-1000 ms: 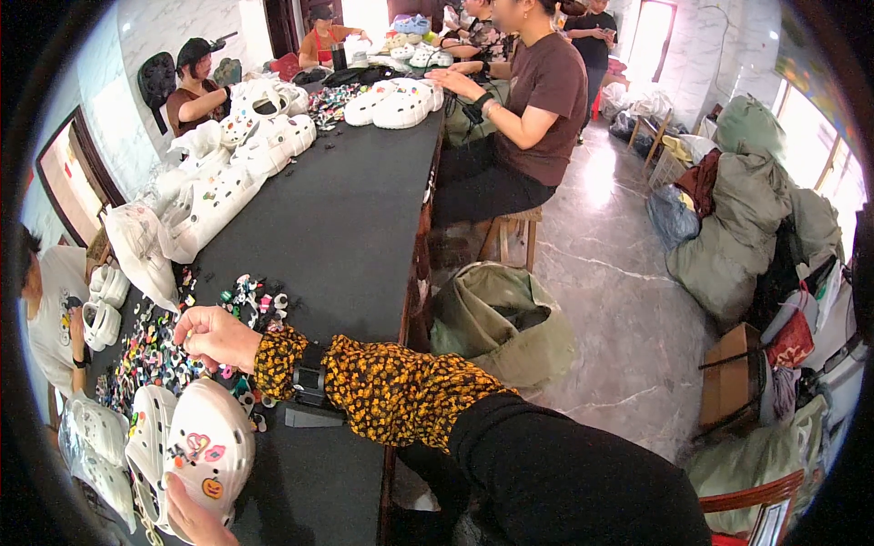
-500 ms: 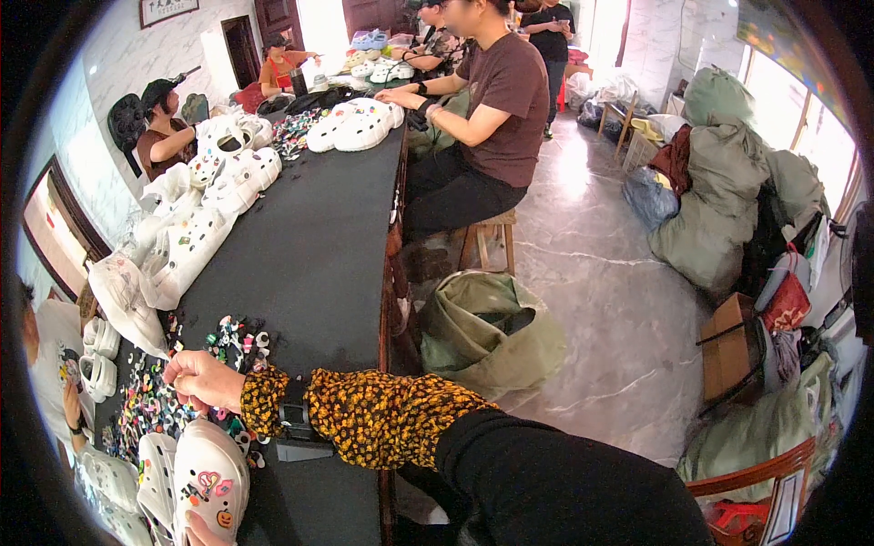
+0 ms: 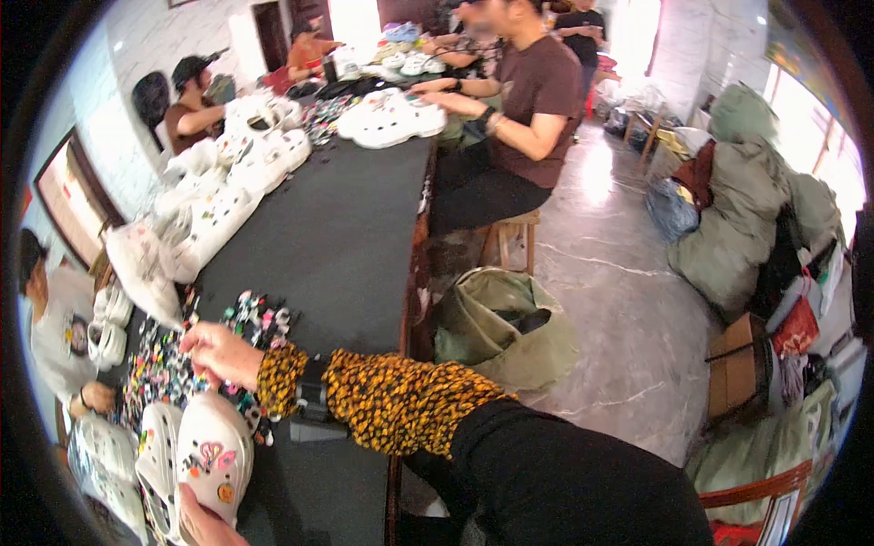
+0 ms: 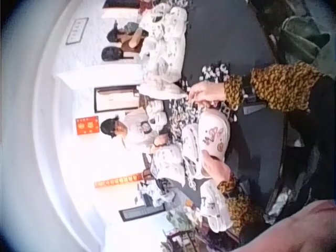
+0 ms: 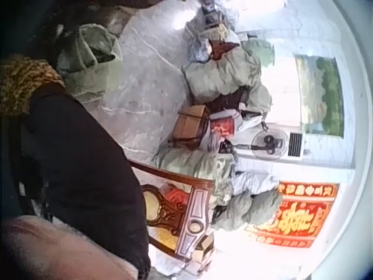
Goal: Decorating white clog-style shoes with various small colorful charms.
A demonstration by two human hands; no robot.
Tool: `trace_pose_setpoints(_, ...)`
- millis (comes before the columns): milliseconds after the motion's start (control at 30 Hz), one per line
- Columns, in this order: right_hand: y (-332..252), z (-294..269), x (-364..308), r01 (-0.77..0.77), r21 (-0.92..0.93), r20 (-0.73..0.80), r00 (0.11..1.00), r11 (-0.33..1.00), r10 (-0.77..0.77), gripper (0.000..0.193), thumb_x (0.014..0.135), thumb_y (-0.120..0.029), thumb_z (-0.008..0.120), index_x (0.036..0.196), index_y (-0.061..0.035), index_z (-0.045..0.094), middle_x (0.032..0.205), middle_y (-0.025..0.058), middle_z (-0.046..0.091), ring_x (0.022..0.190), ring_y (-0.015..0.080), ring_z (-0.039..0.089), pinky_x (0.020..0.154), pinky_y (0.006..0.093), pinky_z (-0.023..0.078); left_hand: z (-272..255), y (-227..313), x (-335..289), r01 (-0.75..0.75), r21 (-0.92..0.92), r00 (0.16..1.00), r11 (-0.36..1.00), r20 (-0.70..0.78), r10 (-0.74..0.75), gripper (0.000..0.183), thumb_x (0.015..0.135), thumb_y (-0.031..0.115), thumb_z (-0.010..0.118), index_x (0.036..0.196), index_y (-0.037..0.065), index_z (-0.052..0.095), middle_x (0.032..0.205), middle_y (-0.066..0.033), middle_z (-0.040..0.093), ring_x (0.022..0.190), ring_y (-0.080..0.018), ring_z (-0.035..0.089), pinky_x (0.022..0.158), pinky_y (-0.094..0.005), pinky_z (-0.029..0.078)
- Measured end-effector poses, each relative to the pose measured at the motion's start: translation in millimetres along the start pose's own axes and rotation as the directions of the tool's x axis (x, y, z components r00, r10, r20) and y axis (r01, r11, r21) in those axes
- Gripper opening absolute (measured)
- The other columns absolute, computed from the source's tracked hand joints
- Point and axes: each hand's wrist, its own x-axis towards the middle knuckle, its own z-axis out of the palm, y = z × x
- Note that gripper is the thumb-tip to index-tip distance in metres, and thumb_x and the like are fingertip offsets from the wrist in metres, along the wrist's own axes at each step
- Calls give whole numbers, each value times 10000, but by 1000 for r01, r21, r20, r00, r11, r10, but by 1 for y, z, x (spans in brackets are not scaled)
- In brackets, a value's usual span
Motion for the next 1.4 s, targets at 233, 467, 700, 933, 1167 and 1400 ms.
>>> trace_pose_setpoints(233, -19, 0, -17, 102, -182, 25, 995, 978, -99, 225, 874, -76, 523, 1087, -8, 535, 834, 66, 585, 632, 112, 553, 567, 254, 478, 9, -7, -18, 18, -423, 984, 906, -151, -90, 180, 879, 179, 590, 960, 23, 628, 920, -36, 603, 820, -122, 526, 726, -271, 406)
trace_pose_setpoints(467, -63, 47, -44, 198, -185, 174, 971, 962, -166, 178, 933, -35, 493, 1101, -15, 547, 848, 55, 606, 685, 79, 544, 646, 209, 463, 12, 17, -25, 197, -541, 977, 818, 35, -212, 152, 867, 126, 595, 951, 3, 625, 934, -34, 649, 804, -89, 580, 706, -237, 437)
trace_pose_setpoints(700, -67, 85, -62, 777, -522, 752, 614, 352, -239, 116, 835, -34, 596, 941, -56, 636, 865, 77, 616, 812, 239, 582, 754, 344, 433, 24, 17, -31, -15, -551, 999, 835, -44, -11, 233, 919, 177, 537, 1031, -13, 611, 930, -28, 646, 806, -78, 564, 720, -245, 437)
trace_pose_setpoints(933, -51, 75, -56, 772, -550, 734, 629, 320, -256, 171, 797, -19, 630, 963, -52, 653, 915, 80, 606, 877, 271, 558, 817, 360, 413, 25, 6, -28, -57, -413, 998, 909, -10, 59, 285, 953, 190, 506, 1079, -49, 596, 957, -38, 627, 866, -76, 517, 761, -257, 438)
trace_pose_setpoints(1167, -45, 63, -54, 670, -540, 644, 719, 509, -262, 160, 769, 45, 633, 910, -23, 667, 905, 82, 632, 878, 216, 589, 789, 314, 458, 24, 2, -25, -89, -381, 994, 920, 24, 106, 291, 955, 192, 488, 1081, -50, 591, 956, -37, 627, 883, -84, 537, 779, -273, 455)
trace_pose_setpoints(1400, -39, 67, -61, 681, -560, 575, 729, 472, -370, 93, 755, -25, 662, 835, -65, 636, 835, 65, 635, 809, 254, 580, 770, 356, 411, 27, 5, -28, -135, -325, 989, 936, 10, 146, 265, 954, 163, 486, 1090, -41, 586, 948, -33, 632, 874, -84, 542, 768, -274, 463)
